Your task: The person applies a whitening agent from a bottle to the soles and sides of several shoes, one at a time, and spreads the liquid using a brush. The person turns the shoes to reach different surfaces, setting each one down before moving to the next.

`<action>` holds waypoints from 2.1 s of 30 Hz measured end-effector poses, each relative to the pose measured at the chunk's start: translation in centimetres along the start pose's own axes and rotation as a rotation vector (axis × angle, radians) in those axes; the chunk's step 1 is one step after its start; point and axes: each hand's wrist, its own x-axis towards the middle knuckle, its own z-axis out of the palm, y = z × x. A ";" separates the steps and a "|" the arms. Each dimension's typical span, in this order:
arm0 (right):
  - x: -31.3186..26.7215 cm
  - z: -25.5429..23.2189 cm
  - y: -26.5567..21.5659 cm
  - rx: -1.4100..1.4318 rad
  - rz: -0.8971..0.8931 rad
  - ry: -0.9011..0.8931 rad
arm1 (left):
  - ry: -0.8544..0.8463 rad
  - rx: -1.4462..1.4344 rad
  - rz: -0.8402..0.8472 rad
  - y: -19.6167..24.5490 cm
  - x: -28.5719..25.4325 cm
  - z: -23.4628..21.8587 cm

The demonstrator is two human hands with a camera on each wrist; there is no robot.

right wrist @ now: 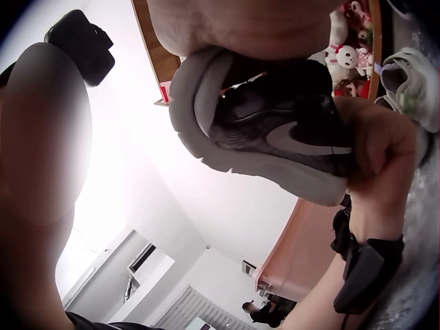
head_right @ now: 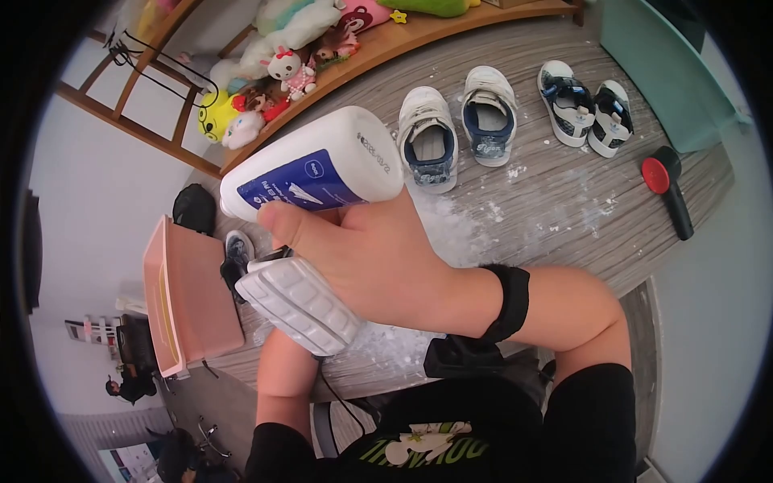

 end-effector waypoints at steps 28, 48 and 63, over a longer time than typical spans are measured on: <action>1.9 -0.9 0.4 -0.033 -0.075 0.037 | -0.006 0.156 0.063 0.0 0.2 -3.9; 3.2 -2.0 1.4 0.039 -0.061 0.053 | -0.375 -0.375 -0.152 -0.5 1.0 0.4; 3.4 -2.3 1.8 0.099 -0.033 0.069 | -0.356 -0.435 -0.170 -0.2 1.5 0.1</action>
